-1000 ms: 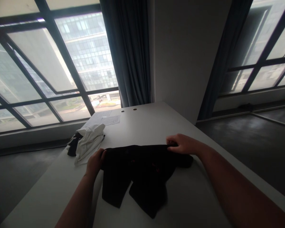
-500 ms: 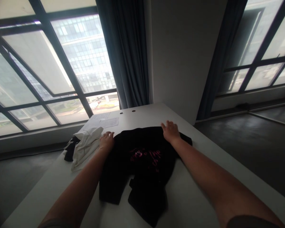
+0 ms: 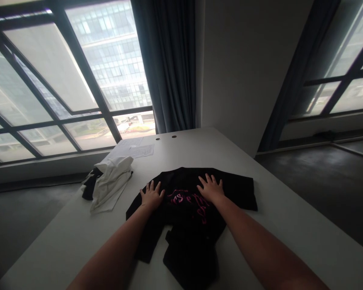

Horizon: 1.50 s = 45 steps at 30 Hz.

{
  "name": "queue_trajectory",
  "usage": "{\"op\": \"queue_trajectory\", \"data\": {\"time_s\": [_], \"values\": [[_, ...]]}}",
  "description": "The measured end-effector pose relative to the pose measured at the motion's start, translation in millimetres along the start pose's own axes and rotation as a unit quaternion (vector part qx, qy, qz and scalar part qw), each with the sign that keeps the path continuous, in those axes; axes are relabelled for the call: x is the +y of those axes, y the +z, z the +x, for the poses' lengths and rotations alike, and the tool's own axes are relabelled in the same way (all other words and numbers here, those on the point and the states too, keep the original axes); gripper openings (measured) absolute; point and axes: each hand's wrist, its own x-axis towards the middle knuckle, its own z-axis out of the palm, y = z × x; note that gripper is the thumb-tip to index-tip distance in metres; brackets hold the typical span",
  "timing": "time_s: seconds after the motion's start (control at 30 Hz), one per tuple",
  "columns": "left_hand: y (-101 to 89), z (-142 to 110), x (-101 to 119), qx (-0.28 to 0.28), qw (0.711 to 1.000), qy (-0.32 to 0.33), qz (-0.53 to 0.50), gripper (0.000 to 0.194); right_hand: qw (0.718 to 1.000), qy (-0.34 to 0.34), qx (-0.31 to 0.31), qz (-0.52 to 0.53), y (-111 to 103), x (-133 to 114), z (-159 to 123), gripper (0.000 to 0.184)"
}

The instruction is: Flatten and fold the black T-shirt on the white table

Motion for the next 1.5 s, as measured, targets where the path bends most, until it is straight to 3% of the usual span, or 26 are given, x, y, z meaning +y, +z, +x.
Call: {"op": "queue_trajectory", "data": {"time_s": [0.33, 0.53, 0.63, 0.77, 0.9, 1.03, 1.23, 1.37, 1.5], "values": [[8.3, 30.6, -5.5, 0.016, 1.0, 0.002, -0.022, 0.072, 1.0, 0.015, -0.004, 0.011, 1.7, 1.3, 7.6, 0.074], [12.1, 42.2, -1.9, 0.01, 0.999, -0.024, -0.029, 0.071, 0.999, 0.033, 0.028, 0.007, 6.9, 5.7, -2.7, 0.075], [13.5, 43.9, -4.4, 0.023, 0.999, -0.018, -0.045, 0.07, 0.998, 0.049, 0.033, 0.002, 13.5, 30.1, -10.4, 0.072], [17.4, 43.6, -14.2, 0.052, 0.994, -0.001, -0.097, 0.066, 0.996, 0.083, 0.046, 0.001, 20.8, 81.8, -21.9, 0.069], [24.4, 44.9, -29.2, 0.145, 0.972, 0.016, -0.183, 0.062, 0.989, 0.135, 0.064, 0.003, 22.6, 123.3, -33.0, 0.071], [26.7, 46.6, -41.9, 0.219, 0.949, 0.043, -0.224, 0.052, 0.984, 0.164, 0.069, 0.011, 23.0, 139.1, -35.0, 0.072], [16.0, 31.5, -56.4, 0.239, 0.944, 0.094, -0.207, 0.04, 0.974, 0.195, 0.082, 0.085, 19.5, 153.4, -23.3, 0.074], [7.9, 11.0, -74.7, 0.245, 0.947, 0.072, -0.195, 0.04, 0.97, 0.215, 0.066, 0.089, 13.2, 171.9, -18.7, 0.069], [6.3, -18.9, -103.9, 0.29, 0.942, 0.04, -0.166, 0.046, 0.966, 0.233, 0.097, 0.051, 16.1, 179.8, -17.0, 0.067]]}}
